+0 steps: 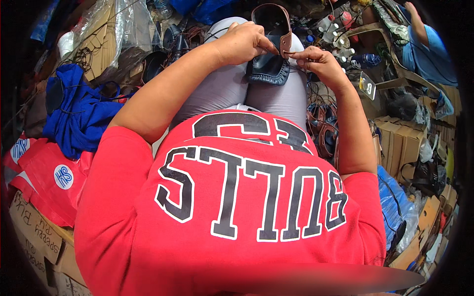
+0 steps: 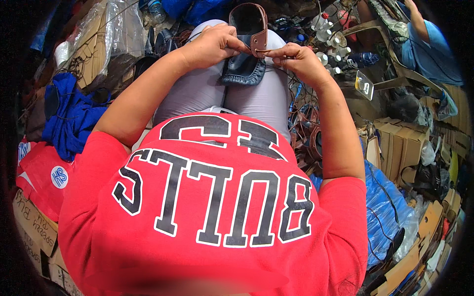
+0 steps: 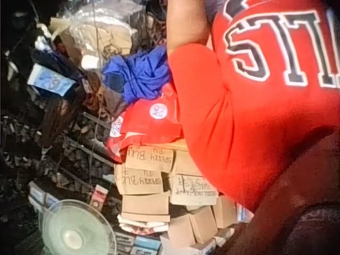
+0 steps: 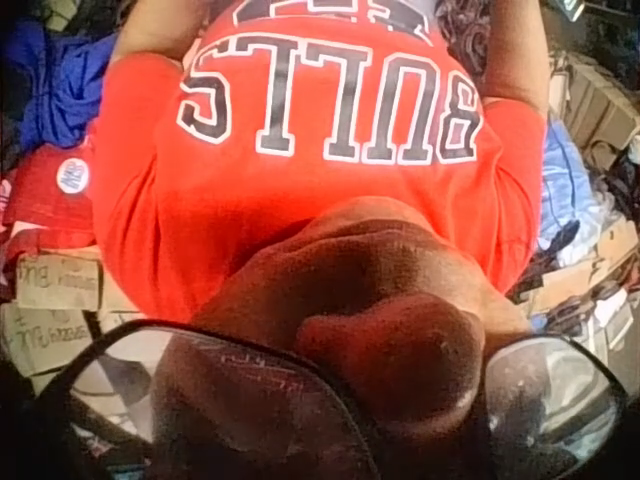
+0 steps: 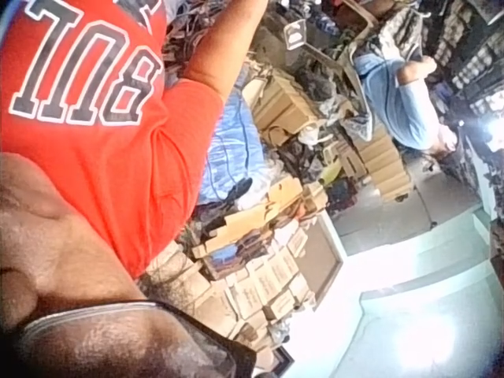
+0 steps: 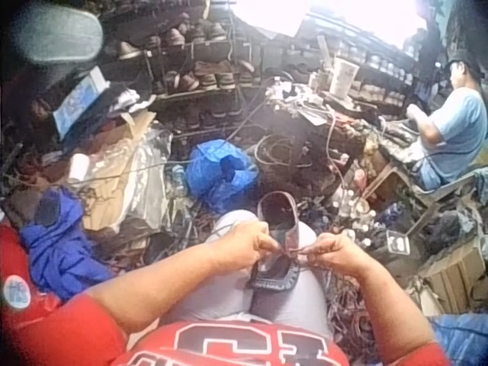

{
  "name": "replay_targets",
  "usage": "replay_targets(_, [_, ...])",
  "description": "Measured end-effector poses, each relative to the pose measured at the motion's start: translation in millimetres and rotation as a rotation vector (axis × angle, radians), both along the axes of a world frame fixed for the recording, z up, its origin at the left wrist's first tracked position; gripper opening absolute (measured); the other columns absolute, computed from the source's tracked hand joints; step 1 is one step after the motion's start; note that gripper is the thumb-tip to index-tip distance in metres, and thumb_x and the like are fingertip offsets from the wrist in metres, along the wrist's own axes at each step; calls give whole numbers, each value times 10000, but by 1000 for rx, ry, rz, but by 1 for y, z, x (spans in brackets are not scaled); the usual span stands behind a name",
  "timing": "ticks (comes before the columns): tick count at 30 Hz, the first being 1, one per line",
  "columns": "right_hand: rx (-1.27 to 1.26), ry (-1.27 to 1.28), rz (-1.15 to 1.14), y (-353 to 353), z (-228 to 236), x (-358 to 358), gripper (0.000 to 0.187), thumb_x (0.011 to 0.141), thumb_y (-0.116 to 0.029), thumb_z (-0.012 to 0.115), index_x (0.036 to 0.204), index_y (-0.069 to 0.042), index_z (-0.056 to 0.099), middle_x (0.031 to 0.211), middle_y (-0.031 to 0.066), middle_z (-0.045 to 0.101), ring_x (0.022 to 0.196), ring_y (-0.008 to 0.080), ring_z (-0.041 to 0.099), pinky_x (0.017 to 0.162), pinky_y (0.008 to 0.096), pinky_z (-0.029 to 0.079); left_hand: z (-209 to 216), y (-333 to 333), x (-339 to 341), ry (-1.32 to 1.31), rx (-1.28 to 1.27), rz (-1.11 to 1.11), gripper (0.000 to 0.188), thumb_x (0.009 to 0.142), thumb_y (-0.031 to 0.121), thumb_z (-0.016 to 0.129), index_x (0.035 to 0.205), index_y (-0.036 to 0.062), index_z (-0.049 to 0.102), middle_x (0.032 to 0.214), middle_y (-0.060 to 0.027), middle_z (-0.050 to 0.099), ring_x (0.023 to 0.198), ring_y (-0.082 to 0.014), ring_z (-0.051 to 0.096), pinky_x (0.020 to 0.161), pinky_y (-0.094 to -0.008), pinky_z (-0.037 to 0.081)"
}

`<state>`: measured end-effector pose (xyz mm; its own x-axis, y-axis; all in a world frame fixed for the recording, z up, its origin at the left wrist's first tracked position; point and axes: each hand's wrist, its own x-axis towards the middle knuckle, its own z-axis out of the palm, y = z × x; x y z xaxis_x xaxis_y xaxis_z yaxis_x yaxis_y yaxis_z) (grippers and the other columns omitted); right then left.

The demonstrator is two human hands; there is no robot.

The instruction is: Hand-sewing a decorative or structural leather seam on the upper part of a shoe.

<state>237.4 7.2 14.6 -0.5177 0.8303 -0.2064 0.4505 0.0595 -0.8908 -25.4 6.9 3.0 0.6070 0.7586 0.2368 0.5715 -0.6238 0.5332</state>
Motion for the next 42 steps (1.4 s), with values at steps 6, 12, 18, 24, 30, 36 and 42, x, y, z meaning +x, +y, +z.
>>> replay_targets(6, [-16,8,8,1,-1,0,234,818,-35,647,1041,-85,698,868,-17,551,805,71,517,714,216,422,5,1,-1,58,-14,-21,192,788,131,650,939,219,729,785,-34,531,834,-227,522,738,-365,395])
replay_targets(12, [-7,-27,12,2,0,0,235,822,-38,645,1046,-87,698,858,-22,549,810,69,512,705,214,414,8,-2,-1,117,12,-26,197,786,122,646,936,219,729,810,-40,530,841,-231,522,734,-369,391])
replay_targets(18, [-25,98,-21,-6,-7,-3,247,828,-53,642,1067,-93,692,831,-32,532,797,61,488,705,206,401,-10,-18,5,-149,-99,76,203,736,128,686,925,188,727,745,-45,553,839,-234,544,751,-367,391])
replay_targets(24, [14,41,-114,-17,-1,-7,246,803,-55,668,1040,-112,705,850,-19,524,798,83,510,719,217,428,-11,-40,9,-138,45,192,210,725,103,692,920,175,722,741,-44,542,804,-234,532,703,-346,421])
replay_targets(30, [82,-28,-42,-9,1,-5,228,806,-60,667,1026,-104,708,864,-21,525,808,80,516,721,218,434,-15,-26,8,-198,-53,173,185,738,81,684,900,158,728,750,-55,554,794,-229,529,722,-339,427])
replay_targets(36, [-43,87,-84,-13,-3,-4,233,812,-63,666,1040,-99,702,935,2,575,888,95,549,788,216,440,-8,-30,17,-230,-186,253,185,728,87,696,902,139,729,751,-65,590,798,-223,538,738,-331,435])
replay_targets(42, [-68,143,-105,-12,-8,-1,279,813,-64,670,1092,-67,672,981,6,615,892,93,567,804,229,449,-7,-31,11,-196,-115,214,207,711,81,709,914,114,726,753,-79,612,769,-224,566,718,-327,452])
